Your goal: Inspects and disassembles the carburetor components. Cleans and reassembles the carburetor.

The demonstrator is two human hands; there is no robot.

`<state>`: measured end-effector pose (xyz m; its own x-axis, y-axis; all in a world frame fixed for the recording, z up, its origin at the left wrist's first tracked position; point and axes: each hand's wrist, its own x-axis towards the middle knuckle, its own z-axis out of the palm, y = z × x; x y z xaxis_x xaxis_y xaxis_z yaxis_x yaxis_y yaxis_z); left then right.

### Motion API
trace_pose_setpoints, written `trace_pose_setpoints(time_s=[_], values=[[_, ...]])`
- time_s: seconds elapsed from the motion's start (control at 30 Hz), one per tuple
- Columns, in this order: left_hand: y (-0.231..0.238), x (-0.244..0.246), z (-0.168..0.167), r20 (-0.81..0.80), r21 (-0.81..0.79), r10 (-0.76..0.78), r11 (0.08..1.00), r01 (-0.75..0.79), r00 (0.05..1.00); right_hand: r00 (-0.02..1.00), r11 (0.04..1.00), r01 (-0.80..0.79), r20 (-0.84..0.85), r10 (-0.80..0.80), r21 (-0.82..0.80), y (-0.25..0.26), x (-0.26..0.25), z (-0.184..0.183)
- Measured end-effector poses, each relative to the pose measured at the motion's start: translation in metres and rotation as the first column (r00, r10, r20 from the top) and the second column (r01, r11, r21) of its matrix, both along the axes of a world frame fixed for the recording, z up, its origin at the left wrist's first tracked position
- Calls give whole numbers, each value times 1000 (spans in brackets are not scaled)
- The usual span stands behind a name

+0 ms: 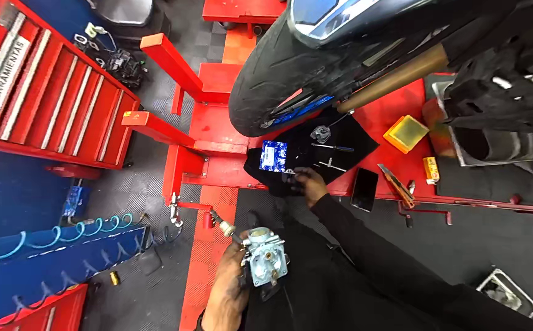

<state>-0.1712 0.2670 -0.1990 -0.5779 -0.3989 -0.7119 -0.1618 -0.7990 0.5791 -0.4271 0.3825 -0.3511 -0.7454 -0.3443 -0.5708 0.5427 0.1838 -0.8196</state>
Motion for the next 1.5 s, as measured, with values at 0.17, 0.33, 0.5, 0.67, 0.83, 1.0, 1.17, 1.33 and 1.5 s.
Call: trace_pose_setpoints(time_s=[0.17,0.33,0.5,0.67,0.83,1.0,1.17,1.33,1.5], values=[[-14,0,-3,-108,-32,-86,996,83,990,941,794,-39,245,233,-606,0,66,131],[-20,-5,-3,-72,-31,-124,992,122,990,929,749,-197,123,348,-633,-2,99,170],[-23,7,-8,-27,-91,-193,978,190,981,925,803,-250,110,363,-541,1,101,175],[-32,32,4,294,-576,-320,693,434,901,917,807,-290,92,388,-514,1,103,178],[-34,31,17,45,-924,-377,337,182,925,918,830,-263,137,372,-492,-2,104,178],[-17,10,8,-23,-928,-321,358,98,947,914,848,-245,179,364,-470,0,102,177],[-14,0,3,-18,-945,-387,309,111,922,914,840,-215,202,353,-498,10,96,174],[-11,-9,-4,-79,-956,-365,291,33,928,894,789,-226,200,401,-572,22,84,164],[-3,-23,-13,-192,-922,-368,386,-38,910,788,661,-337,183,587,-670,23,44,130]])
